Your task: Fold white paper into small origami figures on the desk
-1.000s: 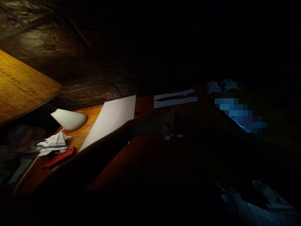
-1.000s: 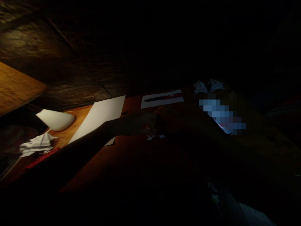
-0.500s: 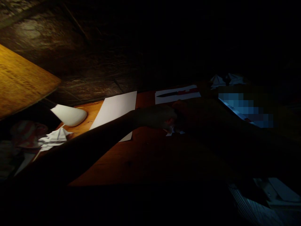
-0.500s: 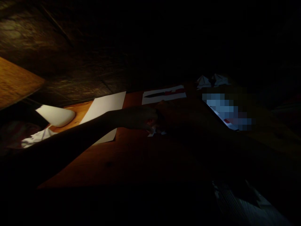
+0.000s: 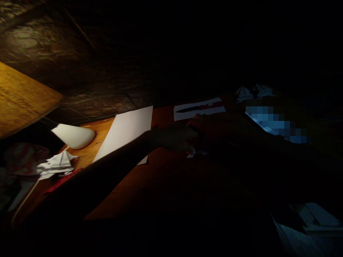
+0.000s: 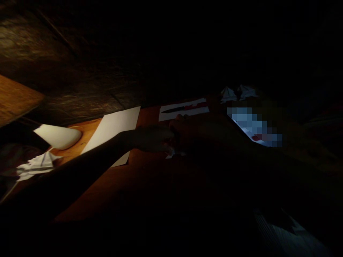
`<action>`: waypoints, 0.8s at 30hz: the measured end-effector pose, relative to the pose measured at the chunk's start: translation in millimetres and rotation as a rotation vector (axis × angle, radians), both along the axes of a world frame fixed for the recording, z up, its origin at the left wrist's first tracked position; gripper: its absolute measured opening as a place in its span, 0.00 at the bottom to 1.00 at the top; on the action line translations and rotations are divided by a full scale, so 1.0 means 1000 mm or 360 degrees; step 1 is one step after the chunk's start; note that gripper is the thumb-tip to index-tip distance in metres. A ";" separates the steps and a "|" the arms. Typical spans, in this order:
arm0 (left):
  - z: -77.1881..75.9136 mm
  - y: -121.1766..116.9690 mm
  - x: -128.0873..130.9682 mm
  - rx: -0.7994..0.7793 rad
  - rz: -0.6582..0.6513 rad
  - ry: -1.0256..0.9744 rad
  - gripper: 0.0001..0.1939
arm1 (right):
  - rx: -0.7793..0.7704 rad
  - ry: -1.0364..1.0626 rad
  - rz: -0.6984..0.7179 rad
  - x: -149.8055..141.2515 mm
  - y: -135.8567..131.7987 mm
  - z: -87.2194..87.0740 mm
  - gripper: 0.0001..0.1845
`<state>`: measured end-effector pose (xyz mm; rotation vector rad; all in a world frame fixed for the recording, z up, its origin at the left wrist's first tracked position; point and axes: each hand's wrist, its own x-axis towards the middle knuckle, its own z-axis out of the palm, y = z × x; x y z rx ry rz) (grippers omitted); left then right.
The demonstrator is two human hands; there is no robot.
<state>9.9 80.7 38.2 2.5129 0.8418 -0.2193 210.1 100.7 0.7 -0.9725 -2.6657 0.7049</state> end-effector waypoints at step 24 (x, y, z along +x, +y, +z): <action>-0.010 -0.007 -0.017 -0.0363 0.0145 -0.0438 0.11 | -0.0193 0.0099 0.0072 0.014 -0.003 -0.003 0.46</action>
